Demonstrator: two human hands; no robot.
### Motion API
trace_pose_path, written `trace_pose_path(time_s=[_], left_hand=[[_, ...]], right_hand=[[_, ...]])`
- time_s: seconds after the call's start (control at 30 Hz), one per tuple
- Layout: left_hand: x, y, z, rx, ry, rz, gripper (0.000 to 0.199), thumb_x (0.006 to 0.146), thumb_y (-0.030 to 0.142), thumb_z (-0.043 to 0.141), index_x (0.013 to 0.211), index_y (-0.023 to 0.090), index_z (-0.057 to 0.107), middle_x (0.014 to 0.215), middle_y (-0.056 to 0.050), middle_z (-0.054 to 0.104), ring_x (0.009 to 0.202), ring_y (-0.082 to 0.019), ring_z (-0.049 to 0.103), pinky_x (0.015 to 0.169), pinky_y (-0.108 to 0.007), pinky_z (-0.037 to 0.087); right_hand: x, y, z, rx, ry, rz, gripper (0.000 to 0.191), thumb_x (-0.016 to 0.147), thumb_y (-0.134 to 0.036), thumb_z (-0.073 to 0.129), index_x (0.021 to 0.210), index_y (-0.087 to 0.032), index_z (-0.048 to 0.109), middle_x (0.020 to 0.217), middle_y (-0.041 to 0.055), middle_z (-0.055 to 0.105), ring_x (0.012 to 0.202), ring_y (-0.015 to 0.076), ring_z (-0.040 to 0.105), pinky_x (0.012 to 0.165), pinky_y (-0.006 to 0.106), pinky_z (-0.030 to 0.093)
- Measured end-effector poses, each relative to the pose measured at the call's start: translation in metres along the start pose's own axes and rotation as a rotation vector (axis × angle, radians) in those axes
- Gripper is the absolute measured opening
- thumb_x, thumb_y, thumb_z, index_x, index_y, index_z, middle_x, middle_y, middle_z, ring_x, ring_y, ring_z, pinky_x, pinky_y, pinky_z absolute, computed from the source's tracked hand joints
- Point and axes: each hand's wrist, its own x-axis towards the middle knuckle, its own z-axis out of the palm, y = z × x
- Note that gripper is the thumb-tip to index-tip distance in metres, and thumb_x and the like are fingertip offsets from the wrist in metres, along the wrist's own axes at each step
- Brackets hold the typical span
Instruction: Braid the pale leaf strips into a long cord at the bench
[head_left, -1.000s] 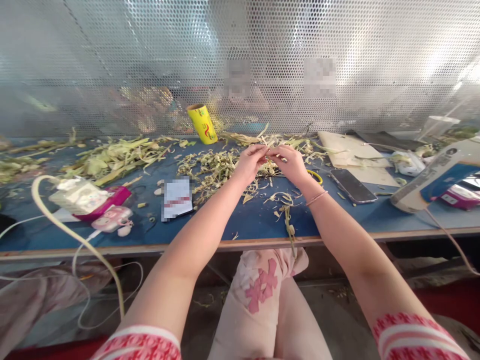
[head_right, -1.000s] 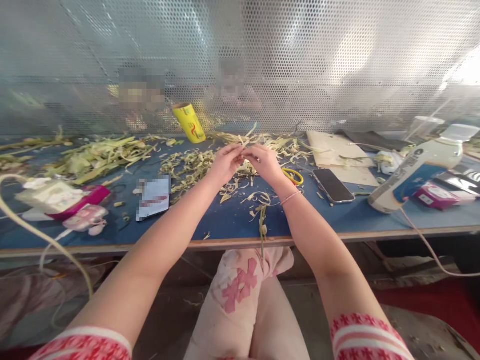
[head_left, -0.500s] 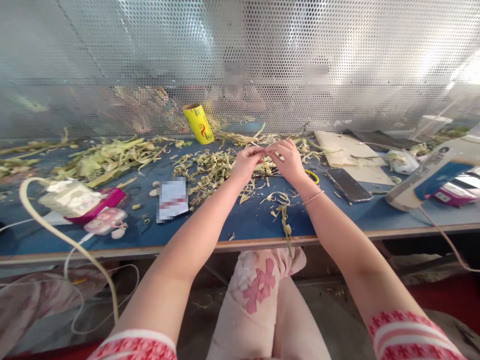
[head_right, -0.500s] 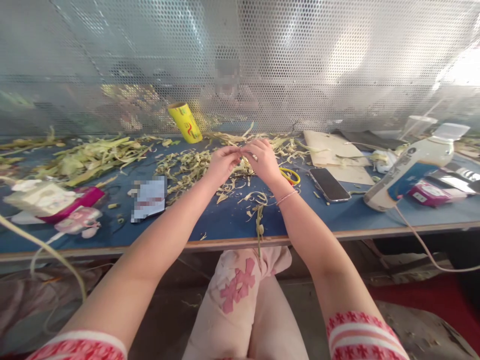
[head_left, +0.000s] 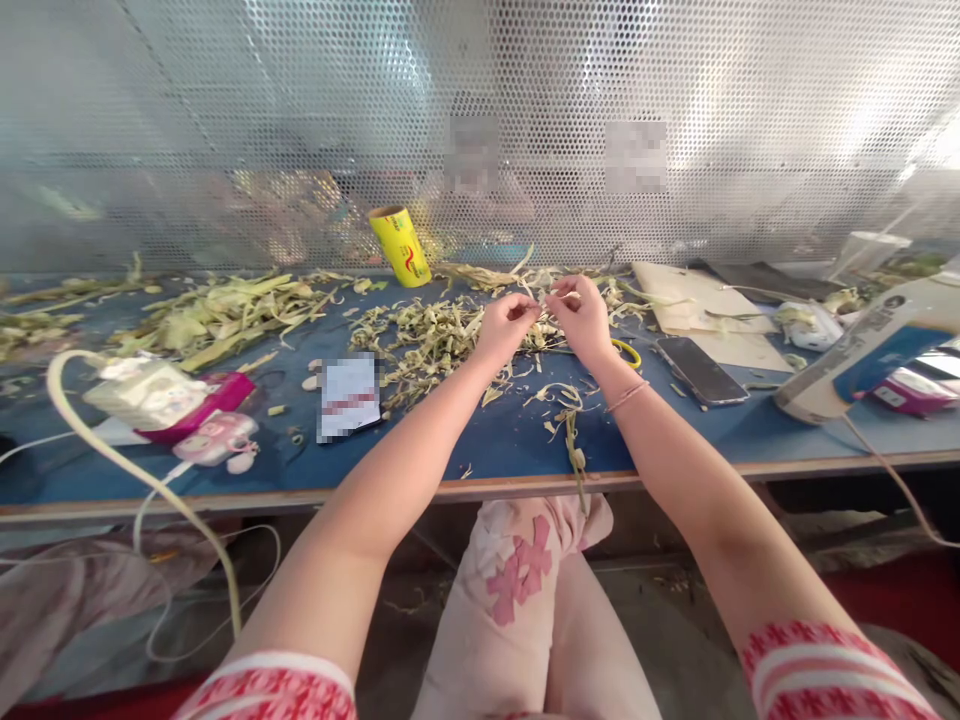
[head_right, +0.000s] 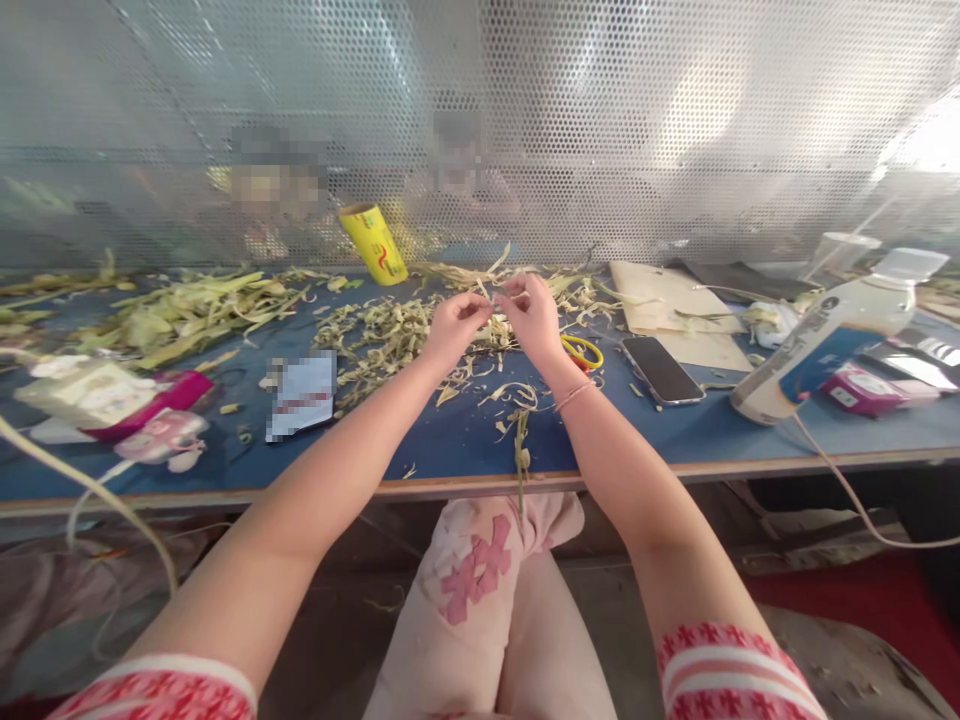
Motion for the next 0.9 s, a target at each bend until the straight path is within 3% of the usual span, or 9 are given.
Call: trace_pose_path(time_s=[0.1,0.23,0.37,0.57,0.9], left_hand=[[0.001,-0.003,0.000,-0.026,0.005,-0.034,0.010,0.073,0.026,0.061,0.069,0.017,0.060,0.059,0.002,0.054,0.058,-0.009,0.048,0.060,-0.024,0.041],[0.002,-0.004,0.000,-0.092,0.035,-0.102,0.011,0.074,0.026,0.059,0.069,0.017,0.058,0.060,0.002,0.054,0.057,-0.008,0.049,0.061,-0.023,0.044],[0.002,0.000,0.002,-0.147,0.041,-0.149,0.012,0.075,0.023,0.058,0.066,0.016,0.054,0.059,0.003,0.052,0.056,-0.008,0.050,0.059,-0.022,0.045],[0.002,-0.002,0.003,-0.182,0.023,-0.175,0.012,0.075,0.024,0.060,0.067,0.017,0.054,0.055,0.004,0.051,0.053,-0.008,0.051,0.059,-0.023,0.045],[-0.004,0.006,0.002,-0.095,-0.044,-0.093,0.013,0.076,0.024,0.059,0.068,0.017,0.051,0.057,0.003,0.051,0.056,-0.009,0.053,0.059,-0.023,0.043]], right_hand=[[0.001,0.005,0.002,0.147,0.027,0.130,0.013,0.077,-0.022,0.056,0.090,-0.022,0.053,0.093,0.0017,0.054,0.065,0.0085,0.056,0.064,0.027,0.049],[0.002,0.009,0.004,0.360,-0.039,0.261,0.014,0.076,-0.021,0.057,0.089,-0.023,0.052,0.083,-0.0012,0.054,0.068,0.0083,0.057,0.070,0.027,0.051],[0.001,0.008,0.005,0.401,-0.108,0.211,0.012,0.074,-0.023,0.061,0.084,-0.022,0.056,0.075,-0.0026,0.056,0.067,0.0078,0.056,0.072,0.026,0.050],[0.001,0.003,0.003,0.219,-0.121,0.115,0.009,0.074,-0.025,0.062,0.081,-0.020,0.061,0.072,-0.0026,0.057,0.066,0.0083,0.051,0.067,0.026,0.045],[-0.001,-0.004,0.001,0.387,-0.172,0.275,0.025,0.066,-0.030,0.071,0.083,-0.019,0.056,0.069,-0.0039,0.052,0.062,0.0067,0.050,0.062,0.023,0.045]])
